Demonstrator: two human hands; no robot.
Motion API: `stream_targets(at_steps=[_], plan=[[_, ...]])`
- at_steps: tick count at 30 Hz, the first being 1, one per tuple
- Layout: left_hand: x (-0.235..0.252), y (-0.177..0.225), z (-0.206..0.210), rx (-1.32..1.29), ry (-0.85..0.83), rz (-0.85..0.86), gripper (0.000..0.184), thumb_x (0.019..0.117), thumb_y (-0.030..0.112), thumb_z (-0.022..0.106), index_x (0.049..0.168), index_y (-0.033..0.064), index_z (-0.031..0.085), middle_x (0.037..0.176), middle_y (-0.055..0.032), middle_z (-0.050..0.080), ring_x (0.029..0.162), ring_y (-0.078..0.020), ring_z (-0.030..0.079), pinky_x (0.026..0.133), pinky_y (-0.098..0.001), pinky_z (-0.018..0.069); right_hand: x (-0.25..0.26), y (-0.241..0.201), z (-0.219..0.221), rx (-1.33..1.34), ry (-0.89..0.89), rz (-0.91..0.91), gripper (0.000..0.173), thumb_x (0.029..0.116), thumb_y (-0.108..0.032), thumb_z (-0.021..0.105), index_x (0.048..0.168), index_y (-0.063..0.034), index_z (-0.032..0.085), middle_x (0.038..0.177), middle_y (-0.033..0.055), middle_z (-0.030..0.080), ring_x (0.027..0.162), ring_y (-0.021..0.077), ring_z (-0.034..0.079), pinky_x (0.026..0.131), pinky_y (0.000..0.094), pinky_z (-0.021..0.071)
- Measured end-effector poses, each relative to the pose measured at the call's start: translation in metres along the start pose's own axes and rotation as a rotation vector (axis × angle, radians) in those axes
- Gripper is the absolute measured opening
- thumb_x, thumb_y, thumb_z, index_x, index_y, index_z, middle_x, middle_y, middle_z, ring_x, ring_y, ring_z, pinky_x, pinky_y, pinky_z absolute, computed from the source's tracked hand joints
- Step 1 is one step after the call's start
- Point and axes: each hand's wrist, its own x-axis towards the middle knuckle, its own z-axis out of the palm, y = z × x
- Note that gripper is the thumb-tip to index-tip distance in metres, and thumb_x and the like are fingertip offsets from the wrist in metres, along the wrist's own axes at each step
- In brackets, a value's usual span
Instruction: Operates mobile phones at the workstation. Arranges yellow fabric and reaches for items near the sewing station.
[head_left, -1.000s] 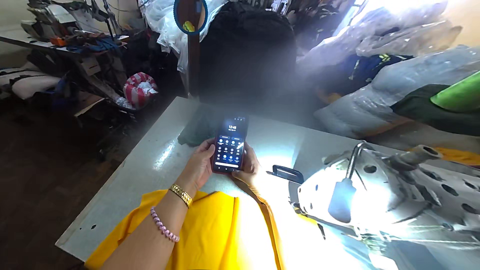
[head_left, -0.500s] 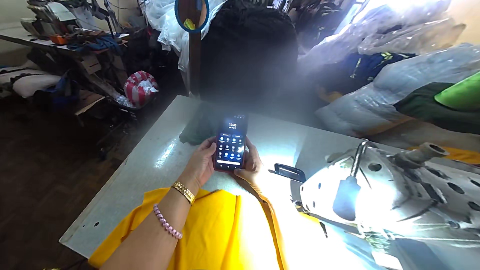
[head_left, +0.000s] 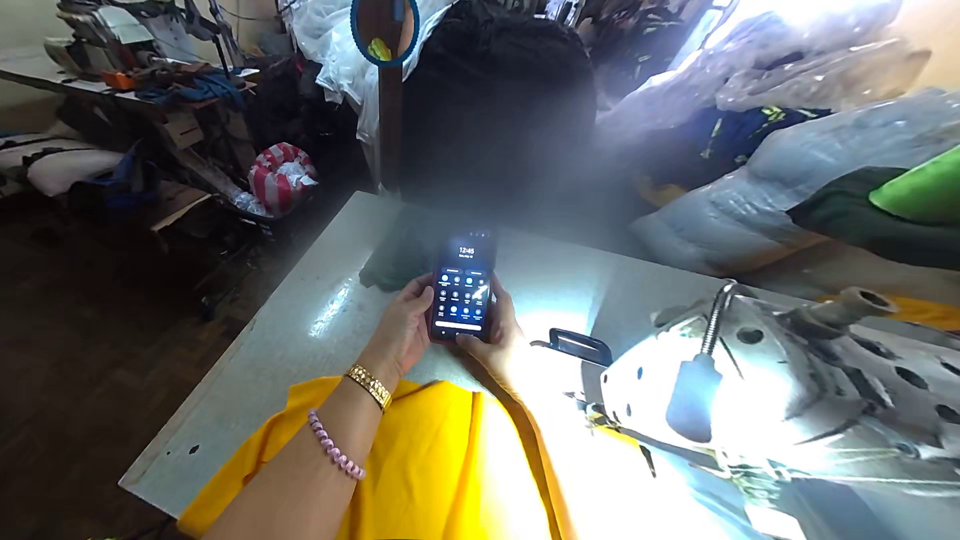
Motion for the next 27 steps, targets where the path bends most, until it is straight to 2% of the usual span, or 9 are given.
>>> stream_targets(at_steps=[8,12,17,24,27], plan=[[0.000,0.000,0.000,-0.018,-0.001,-0.005,0.030,0.1119,0.022,0.036,0.133,0.0142,0.056,0.116,-0.0104,0.069,0.099,-0.0217,0.071,0.084,-0.0407,0.0596,0.001,0.006,0.000,-0.020,0.007,-0.026,0.109,0.0752,0.003,0.074,0.163,-0.0279,0.017,0.133,0.0068,0.066,0.108,0.0171,0.071,0.088,0.0379,0.0614],[0.000,0.000,0.000,-0.016,-0.001,-0.002,0.029,0.1119,0.022,0.036,0.132,0.0147,0.056,0.117,-0.0104,0.068,0.100,-0.0214,0.070,0.084,-0.0405,0.0593,0.000,-0.002,-0.003,0.082,-0.037,-0.012,0.105,0.0768,0.002,0.069,0.163,-0.0246,0.016,0.133,0.0089,0.065,0.107,0.0192,0.071,0.088,0.0375,0.0615],[0.000,0.000,0.000,-0.027,0.004,-0.001,0.030,0.1118,0.021,0.036,0.133,0.0145,0.056,0.117,-0.0105,0.069,0.100,-0.0217,0.071,0.084,-0.0406,0.0597,0.000,-0.008,-0.008,0.167,-0.089,0.039,0.104,0.0764,0.004,0.061,0.164,-0.0264,0.014,0.136,0.0090,0.063,0.111,0.0187,0.069,0.093,0.0360,0.0591],[-0.001,0.001,0.000,-0.042,-0.004,-0.004,0.029,0.1119,0.022,0.037,0.132,0.0153,0.057,0.118,-0.0099,0.068,0.103,-0.0217,0.070,0.085,-0.0414,0.0592,0.001,-0.008,-0.010,0.168,-0.102,0.046,0.104,0.0724,0.006,0.057,0.163,-0.0254,0.017,0.132,0.0075,0.065,0.110,0.0171,0.069,0.090,0.0351,0.0593],[0.000,0.001,0.000,-0.052,-0.003,-0.004,0.028,0.1116,0.021,0.037,0.131,0.0150,0.058,0.118,-0.0100,0.069,0.102,-0.0219,0.071,0.084,-0.0412,0.0599,0.001,-0.010,-0.011,0.175,-0.103,0.058,0.102,0.0738,0.007,0.056,0.162,-0.0261,0.018,0.129,0.0073,0.067,0.107,0.0170,0.070,0.088,0.0340,0.0593]])
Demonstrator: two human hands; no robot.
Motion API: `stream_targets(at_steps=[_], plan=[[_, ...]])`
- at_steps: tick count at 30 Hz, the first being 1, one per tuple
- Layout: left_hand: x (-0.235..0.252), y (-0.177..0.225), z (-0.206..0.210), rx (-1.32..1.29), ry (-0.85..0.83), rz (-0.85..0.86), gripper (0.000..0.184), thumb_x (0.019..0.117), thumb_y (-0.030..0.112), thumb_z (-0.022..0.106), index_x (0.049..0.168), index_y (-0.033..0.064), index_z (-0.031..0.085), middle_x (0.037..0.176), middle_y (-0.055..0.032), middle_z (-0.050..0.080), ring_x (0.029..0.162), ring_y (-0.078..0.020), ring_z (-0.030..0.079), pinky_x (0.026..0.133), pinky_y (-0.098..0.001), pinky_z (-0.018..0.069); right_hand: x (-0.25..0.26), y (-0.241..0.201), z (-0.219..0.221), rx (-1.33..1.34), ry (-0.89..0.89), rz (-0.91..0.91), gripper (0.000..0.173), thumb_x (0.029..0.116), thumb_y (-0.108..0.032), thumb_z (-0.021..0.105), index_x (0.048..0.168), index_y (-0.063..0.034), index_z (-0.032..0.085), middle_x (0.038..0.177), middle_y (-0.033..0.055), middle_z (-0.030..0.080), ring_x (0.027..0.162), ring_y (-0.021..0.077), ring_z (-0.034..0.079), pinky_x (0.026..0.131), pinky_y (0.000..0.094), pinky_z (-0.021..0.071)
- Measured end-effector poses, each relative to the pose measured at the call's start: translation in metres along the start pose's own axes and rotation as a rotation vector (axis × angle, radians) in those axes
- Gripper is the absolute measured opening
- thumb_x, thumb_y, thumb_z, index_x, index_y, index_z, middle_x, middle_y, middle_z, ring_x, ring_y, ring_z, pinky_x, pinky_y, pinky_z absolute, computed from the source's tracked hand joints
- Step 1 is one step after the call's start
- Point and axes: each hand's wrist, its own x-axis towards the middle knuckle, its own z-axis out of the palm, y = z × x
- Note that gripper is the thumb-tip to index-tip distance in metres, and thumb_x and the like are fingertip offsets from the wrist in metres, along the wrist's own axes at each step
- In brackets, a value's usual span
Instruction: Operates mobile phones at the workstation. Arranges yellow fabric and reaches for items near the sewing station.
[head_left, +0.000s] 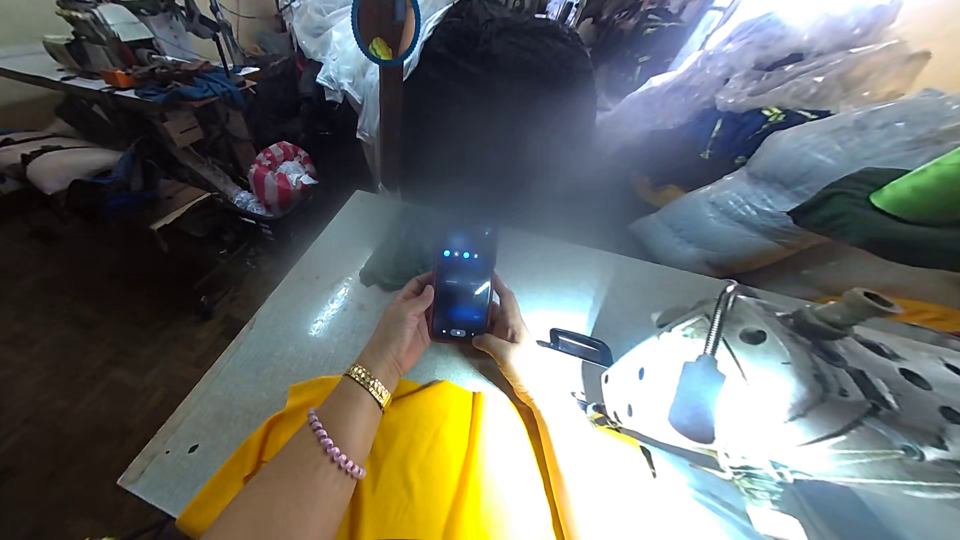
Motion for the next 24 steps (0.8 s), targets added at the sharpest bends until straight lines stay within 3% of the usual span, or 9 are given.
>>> stream_targets(at_steps=[13,18,24], plan=[[0.0001,-0.0010,-0.0015,0.008,-0.016,0.005,0.029,0.1117,0.022,0.036,0.131,0.0154,0.056,0.117,-0.0089,0.068,0.101,-0.0201,0.070,0.084,-0.0397,0.0593,0.0011,0.0036,-0.0020,0.024,-0.001,-0.028,0.099,0.0744,0.007,0.055,0.162,-0.0263,0.022,0.129,0.0068,0.067,0.106,0.0156,0.070,0.086,0.0328,0.0595],[-0.0004,-0.0019,-0.0020,0.011,-0.033,0.008,0.029,0.1114,0.021,0.037,0.131,0.0152,0.057,0.117,-0.0090,0.069,0.100,-0.0197,0.070,0.083,-0.0392,0.0594,-0.0006,0.0069,0.0036,-0.022,0.021,-0.047,0.107,0.0731,0.008,0.065,0.162,-0.0252,0.017,0.134,0.0090,0.064,0.109,0.0197,0.070,0.089,0.0374,0.0610],[0.0002,-0.0009,-0.0025,-0.009,-0.031,-0.004,0.029,0.1115,0.022,0.037,0.131,0.0162,0.057,0.117,-0.0097,0.069,0.101,-0.0209,0.071,0.083,-0.0404,0.0598,0.0017,0.0042,-0.0046,0.064,-0.053,-0.036,0.100,0.0761,0.010,0.054,0.163,-0.0247,0.018,0.136,0.0086,0.063,0.110,0.0184,0.069,0.090,0.0348,0.0597]])
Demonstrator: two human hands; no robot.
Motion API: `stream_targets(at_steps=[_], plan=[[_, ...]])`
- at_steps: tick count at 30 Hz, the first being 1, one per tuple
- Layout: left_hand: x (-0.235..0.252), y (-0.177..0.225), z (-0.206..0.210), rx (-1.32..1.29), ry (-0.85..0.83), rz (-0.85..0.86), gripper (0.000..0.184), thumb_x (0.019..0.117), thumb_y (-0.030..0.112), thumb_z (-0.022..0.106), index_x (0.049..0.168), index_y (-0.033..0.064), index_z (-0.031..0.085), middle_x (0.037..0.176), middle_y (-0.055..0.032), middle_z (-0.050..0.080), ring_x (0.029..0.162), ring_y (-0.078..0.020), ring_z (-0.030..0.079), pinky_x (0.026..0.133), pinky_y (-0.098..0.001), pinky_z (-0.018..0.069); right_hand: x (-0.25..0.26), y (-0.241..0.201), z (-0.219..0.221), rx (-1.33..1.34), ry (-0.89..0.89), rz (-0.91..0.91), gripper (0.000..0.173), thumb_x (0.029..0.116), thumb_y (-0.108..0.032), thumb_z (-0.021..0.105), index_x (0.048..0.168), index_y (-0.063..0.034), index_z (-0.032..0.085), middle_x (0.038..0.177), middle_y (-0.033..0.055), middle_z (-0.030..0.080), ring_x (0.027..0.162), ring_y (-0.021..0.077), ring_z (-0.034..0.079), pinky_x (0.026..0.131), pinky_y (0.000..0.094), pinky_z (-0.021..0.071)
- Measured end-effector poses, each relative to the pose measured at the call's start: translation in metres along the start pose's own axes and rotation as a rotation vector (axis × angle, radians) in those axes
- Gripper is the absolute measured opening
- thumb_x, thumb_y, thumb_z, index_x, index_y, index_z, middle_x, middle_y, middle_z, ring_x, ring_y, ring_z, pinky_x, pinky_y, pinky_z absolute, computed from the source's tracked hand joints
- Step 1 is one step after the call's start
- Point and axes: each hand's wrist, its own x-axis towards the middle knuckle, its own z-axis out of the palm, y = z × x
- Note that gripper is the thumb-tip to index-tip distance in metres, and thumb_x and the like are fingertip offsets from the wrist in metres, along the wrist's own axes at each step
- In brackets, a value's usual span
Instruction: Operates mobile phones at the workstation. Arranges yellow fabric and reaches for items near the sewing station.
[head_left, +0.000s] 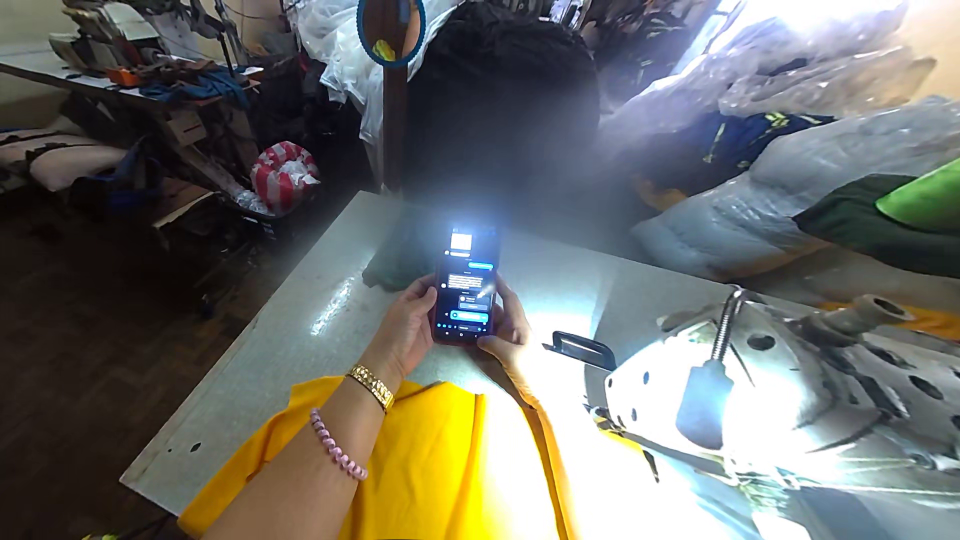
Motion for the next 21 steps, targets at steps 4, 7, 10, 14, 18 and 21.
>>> stream_targets(at_steps=[4,7,10,14,18,21], plan=[[-0.0002,0.0008,0.0014,-0.012,0.014,-0.008,0.028,0.1116,0.021,0.037,0.130,0.0158,0.058,0.116,-0.0098,0.069,0.099,-0.0210,0.071,0.082,-0.0402,0.0600,0.0008,0.0045,0.0010,-0.018,0.026,-0.015,0.100,0.0780,0.013,0.055,0.163,-0.0256,0.019,0.136,0.0081,0.064,0.111,0.0187,0.070,0.092,0.0361,0.0593],[0.0001,0.0006,0.0010,0.000,0.010,-0.004,0.028,0.1115,0.021,0.037,0.130,0.0159,0.057,0.116,-0.0093,0.069,0.099,-0.0204,0.071,0.082,-0.0397,0.0600,0.0006,0.0039,0.0012,-0.020,0.028,-0.012,0.100,0.0779,0.012,0.055,0.163,-0.0258,0.019,0.137,0.0076,0.064,0.112,0.0185,0.069,0.092,0.0359,0.0593],[-0.0002,0.0006,0.0014,0.019,0.009,-0.001,0.028,0.1114,0.021,0.036,0.131,0.0158,0.057,0.116,-0.0092,0.068,0.100,-0.0200,0.070,0.083,-0.0396,0.0594,-0.0001,0.0007,0.0011,-0.024,0.012,0.000,0.099,0.0791,0.011,0.057,0.163,-0.0253,0.018,0.138,0.0069,0.063,0.112,0.0179,0.069,0.092,0.0357,0.0593],[-0.0002,-0.0002,0.0007,0.001,0.006,-0.002,0.028,0.1112,0.021,0.037,0.131,0.0157,0.056,0.118,-0.0096,0.068,0.102,-0.0207,0.070,0.085,-0.0408,0.0591,-0.0006,-0.0005,0.0027,-0.041,0.011,0.007,0.102,0.0763,0.010,0.057,0.163,-0.0251,0.016,0.137,0.0081,0.063,0.111,0.0186,0.069,0.091,0.0353,0.0596],[0.0003,0.0001,0.0008,-0.004,0.009,0.000,0.028,0.1113,0.021,0.037,0.130,0.0154,0.058,0.116,-0.0093,0.069,0.100,-0.0202,0.070,0.084,-0.0402,0.0595,-0.0005,-0.0007,0.0028,-0.050,0.019,0.014,0.104,0.0743,0.010,0.058,0.163,-0.0255,0.017,0.139,0.0075,0.062,0.111,0.0183,0.069,0.091,0.0353,0.0598],[0.0002,0.0003,0.0011,-0.008,0.011,0.000,0.028,0.1114,0.020,0.037,0.131,0.0148,0.057,0.116,-0.0091,0.068,0.100,-0.0198,0.070,0.084,-0.0395,0.0594,-0.0007,0.0005,0.0023,-0.079,0.025,0.005,0.105,0.0722,0.008,0.060,0.163,-0.0250,0.017,0.136,0.0063,0.064,0.111,0.0156,0.069,0.090,0.0336,0.0595]])
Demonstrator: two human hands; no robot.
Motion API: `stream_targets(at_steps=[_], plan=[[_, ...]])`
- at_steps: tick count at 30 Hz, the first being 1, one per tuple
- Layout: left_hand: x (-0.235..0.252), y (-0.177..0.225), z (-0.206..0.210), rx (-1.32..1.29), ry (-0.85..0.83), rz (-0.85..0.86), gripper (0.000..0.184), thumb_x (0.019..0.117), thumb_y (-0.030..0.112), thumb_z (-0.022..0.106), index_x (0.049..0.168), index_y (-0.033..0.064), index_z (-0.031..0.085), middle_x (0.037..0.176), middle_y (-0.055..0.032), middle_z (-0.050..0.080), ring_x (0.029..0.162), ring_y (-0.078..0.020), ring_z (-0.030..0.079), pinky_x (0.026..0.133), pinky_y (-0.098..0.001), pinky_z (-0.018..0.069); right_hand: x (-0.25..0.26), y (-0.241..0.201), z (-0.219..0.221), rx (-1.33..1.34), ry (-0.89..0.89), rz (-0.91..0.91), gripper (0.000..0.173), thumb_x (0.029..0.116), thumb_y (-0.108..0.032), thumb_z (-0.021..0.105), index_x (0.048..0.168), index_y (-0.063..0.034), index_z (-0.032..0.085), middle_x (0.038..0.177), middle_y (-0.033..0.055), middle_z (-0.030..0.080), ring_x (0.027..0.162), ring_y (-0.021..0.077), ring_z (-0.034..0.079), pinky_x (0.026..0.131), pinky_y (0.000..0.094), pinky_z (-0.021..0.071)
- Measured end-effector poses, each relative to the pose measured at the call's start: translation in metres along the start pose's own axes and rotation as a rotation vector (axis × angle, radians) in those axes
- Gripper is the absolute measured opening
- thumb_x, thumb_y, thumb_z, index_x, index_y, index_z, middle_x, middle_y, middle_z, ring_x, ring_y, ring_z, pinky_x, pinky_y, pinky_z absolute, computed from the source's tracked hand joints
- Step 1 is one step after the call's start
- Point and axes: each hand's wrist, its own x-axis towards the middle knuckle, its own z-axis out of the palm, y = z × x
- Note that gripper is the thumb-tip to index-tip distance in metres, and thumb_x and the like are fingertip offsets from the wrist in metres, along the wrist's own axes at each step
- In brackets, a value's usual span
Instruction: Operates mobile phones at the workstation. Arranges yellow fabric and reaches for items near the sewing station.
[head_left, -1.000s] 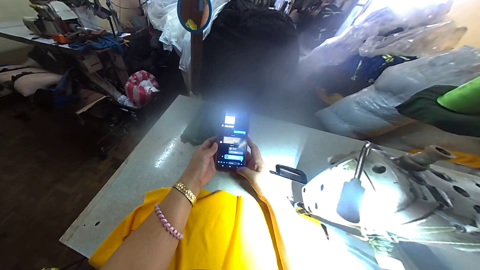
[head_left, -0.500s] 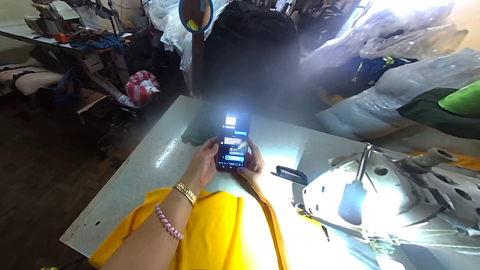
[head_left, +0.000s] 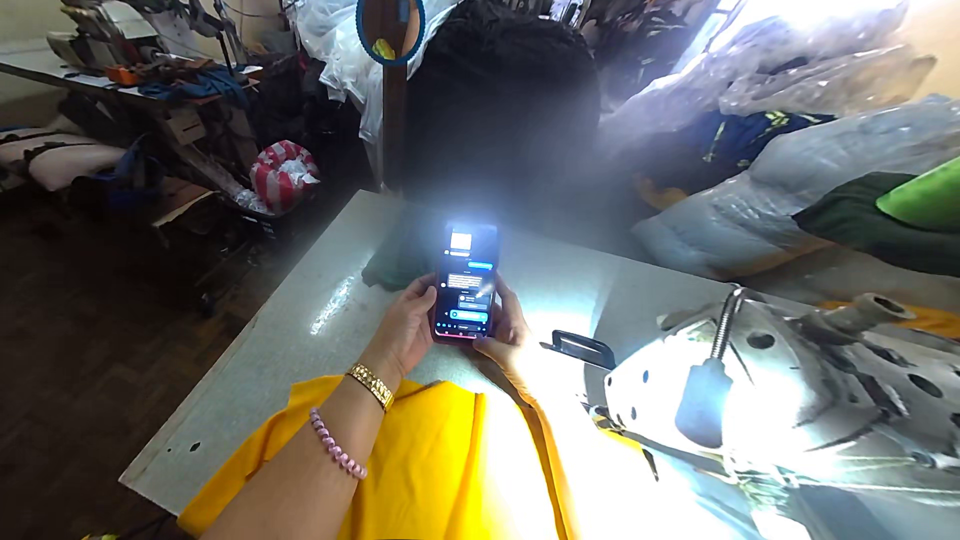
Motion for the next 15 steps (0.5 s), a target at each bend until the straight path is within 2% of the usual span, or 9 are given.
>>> stream_targets(at_steps=[3,7,11,15], plan=[[-0.0004,0.0004,0.0010,-0.001,0.018,-0.004,0.026,0.1110,0.018,0.038,0.129,0.0152,0.056,0.114,-0.0084,0.069,0.097,-0.0187,0.071,0.081,-0.0376,0.0600,0.0003,0.0009,-0.0018,-0.011,-0.012,-0.003,0.106,0.0725,0.008,0.060,0.163,-0.0246,0.016,0.137,0.0065,0.063,0.111,0.0150,0.069,0.092,0.0339,0.0591],[-0.0004,0.0000,0.0008,0.000,0.014,-0.004,0.027,0.1110,0.018,0.037,0.130,0.0153,0.056,0.115,-0.0088,0.069,0.099,-0.0193,0.071,0.083,-0.0388,0.0598,-0.0001,-0.0011,-0.0013,-0.004,-0.012,0.018,0.105,0.0741,0.009,0.059,0.163,-0.0261,0.015,0.138,0.0066,0.062,0.112,0.0160,0.068,0.092,0.0346,0.0588],[-0.0009,0.0003,0.0012,0.008,0.013,0.000,0.028,0.1114,0.019,0.036,0.131,0.0152,0.056,0.115,-0.0091,0.069,0.098,-0.0196,0.071,0.082,-0.0392,0.0601,0.0000,-0.0018,-0.0010,-0.010,-0.007,0.018,0.104,0.0744,0.007,0.060,0.163,-0.0251,0.016,0.133,0.0072,0.065,0.108,0.0166,0.070,0.090,0.0350,0.0595],[-0.0012,-0.0003,0.0005,-0.002,0.012,-0.002,0.028,0.1113,0.019,0.037,0.132,0.0151,0.056,0.117,-0.0092,0.069,0.101,-0.0202,0.071,0.084,-0.0401,0.0597,-0.0010,-0.0036,0.0000,-0.007,0.005,0.016,0.097,0.0804,0.006,0.057,0.163,-0.0259,0.017,0.137,0.0063,0.063,0.110,0.0157,0.069,0.091,0.0340,0.0589]])
